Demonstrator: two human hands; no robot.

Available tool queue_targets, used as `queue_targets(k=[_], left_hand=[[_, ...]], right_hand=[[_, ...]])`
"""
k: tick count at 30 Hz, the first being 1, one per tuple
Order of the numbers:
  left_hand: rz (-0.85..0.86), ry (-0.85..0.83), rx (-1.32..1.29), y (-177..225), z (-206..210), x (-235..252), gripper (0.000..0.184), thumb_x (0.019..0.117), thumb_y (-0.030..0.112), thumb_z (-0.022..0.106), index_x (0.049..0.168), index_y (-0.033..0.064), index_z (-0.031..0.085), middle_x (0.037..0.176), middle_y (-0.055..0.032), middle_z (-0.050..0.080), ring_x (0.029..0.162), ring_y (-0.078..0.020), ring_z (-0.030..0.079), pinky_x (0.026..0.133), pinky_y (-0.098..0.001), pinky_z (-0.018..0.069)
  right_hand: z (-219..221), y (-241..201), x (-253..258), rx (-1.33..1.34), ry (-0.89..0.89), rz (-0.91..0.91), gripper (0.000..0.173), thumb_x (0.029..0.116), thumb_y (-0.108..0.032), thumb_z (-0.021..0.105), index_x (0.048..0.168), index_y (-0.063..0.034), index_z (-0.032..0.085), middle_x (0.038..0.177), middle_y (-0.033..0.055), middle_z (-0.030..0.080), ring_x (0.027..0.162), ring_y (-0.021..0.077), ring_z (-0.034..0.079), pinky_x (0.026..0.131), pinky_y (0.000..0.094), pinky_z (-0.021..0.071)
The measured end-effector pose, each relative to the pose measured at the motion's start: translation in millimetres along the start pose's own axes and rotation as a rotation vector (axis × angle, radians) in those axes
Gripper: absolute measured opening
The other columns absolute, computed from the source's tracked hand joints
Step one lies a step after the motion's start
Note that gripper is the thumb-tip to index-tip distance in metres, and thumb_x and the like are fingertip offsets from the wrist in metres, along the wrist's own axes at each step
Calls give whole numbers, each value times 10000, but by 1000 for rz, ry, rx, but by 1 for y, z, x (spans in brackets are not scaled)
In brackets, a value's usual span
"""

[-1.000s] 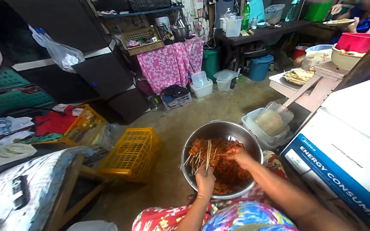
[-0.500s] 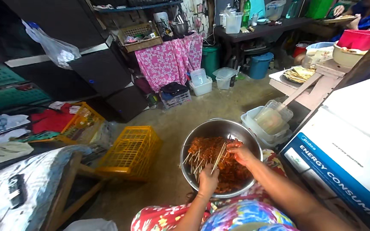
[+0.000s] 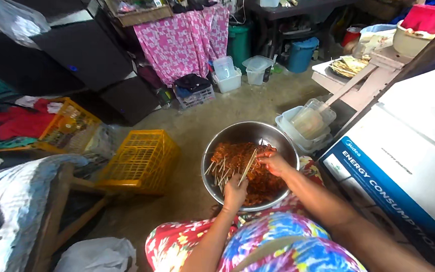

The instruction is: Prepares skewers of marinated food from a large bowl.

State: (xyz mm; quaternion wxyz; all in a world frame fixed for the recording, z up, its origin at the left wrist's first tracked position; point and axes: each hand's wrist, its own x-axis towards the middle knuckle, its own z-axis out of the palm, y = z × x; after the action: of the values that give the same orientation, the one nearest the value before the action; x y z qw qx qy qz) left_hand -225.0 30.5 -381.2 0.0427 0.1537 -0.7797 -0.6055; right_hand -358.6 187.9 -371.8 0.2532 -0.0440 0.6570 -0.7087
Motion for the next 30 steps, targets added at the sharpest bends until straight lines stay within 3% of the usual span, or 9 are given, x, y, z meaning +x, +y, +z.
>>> queue_targets(k=[9, 10, 12, 13, 15, 18, 22, 30], left_hand=[[-20, 17, -8, -1, 0, 1, 121, 998, 74, 573, 1045, -13, 641, 615, 8, 580, 469, -73, 537, 486, -251, 492], [-18, 25, -15, -1, 1, 1, 123, 1000, 75, 570, 1047, -14, 642, 614, 10, 581, 467, -69, 536, 485, -246, 492], [-9, 65, -44, -1, 1, 1, 125, 1005, 69, 563, 1048, -22, 637, 598, 14, 573, 458, -64, 531, 475, -237, 486], [-9, 96, -67, -1, 1, 1, 128, 1009, 65, 556, 1053, -28, 633, 591, 14, 567, 456, -63, 527, 472, -235, 482], [-17, 162, -118, -1, 1, 1, 127, 1021, 58, 539, 1058, -32, 622, 572, 15, 563, 447, -66, 530, 461, -234, 479], [-27, 215, -167, 0, 1, 2, 108, 1030, 46, 524, 1038, -27, 604, 561, 9, 561, 432, -69, 529, 440, -232, 477], [-6, 177, -167, -2, 2, 2, 99, 1020, 30, 528, 1046, -29, 603, 570, 8, 564, 433, -71, 529, 440, -226, 475], [-1, 77, -133, -1, 2, 1, 88, 1011, 38, 544, 1022, -12, 616, 561, 17, 550, 432, -68, 518, 451, -227, 471]], right_hand=[[3, 14, 2, -152, -165, -197, 100, 926, 30, 666, 1016, 56, 699, 962, 57, 716, 887, 71, 670, 855, 266, 568], [3, 13, 1, -146, -175, -193, 130, 921, 35, 667, 1045, 62, 693, 986, 67, 716, 891, 77, 672, 854, 269, 570], [4, 12, 0, -116, -222, -167, 344, 895, 89, 655, 1237, 95, 615, 1092, 114, 700, 923, 112, 682, 873, 298, 586], [3, 12, 0, -113, -245, -148, 473, 872, 109, 658, 1331, 93, 547, 1087, 123, 699, 913, 131, 689, 870, 321, 594], [0, 13, 3, -173, -213, -105, 543, 853, 93, 678, 1371, 70, 516, 993, 100, 701, 854, 122, 675, 836, 319, 585], [-3, 10, 6, -158, -80, -28, 393, 870, 91, 660, 1259, 73, 606, 1044, 131, 679, 866, 142, 661, 808, 309, 575], [-2, 7, 4, -21, -51, -10, 187, 941, 51, 630, 1127, 73, 632, 950, 97, 681, 748, 143, 661, 708, 305, 581], [2, 8, 5, -36, -22, -66, 101, 993, -9, 597, 1046, 61, 648, 905, 81, 667, 740, 124, 657, 719, 303, 590]])
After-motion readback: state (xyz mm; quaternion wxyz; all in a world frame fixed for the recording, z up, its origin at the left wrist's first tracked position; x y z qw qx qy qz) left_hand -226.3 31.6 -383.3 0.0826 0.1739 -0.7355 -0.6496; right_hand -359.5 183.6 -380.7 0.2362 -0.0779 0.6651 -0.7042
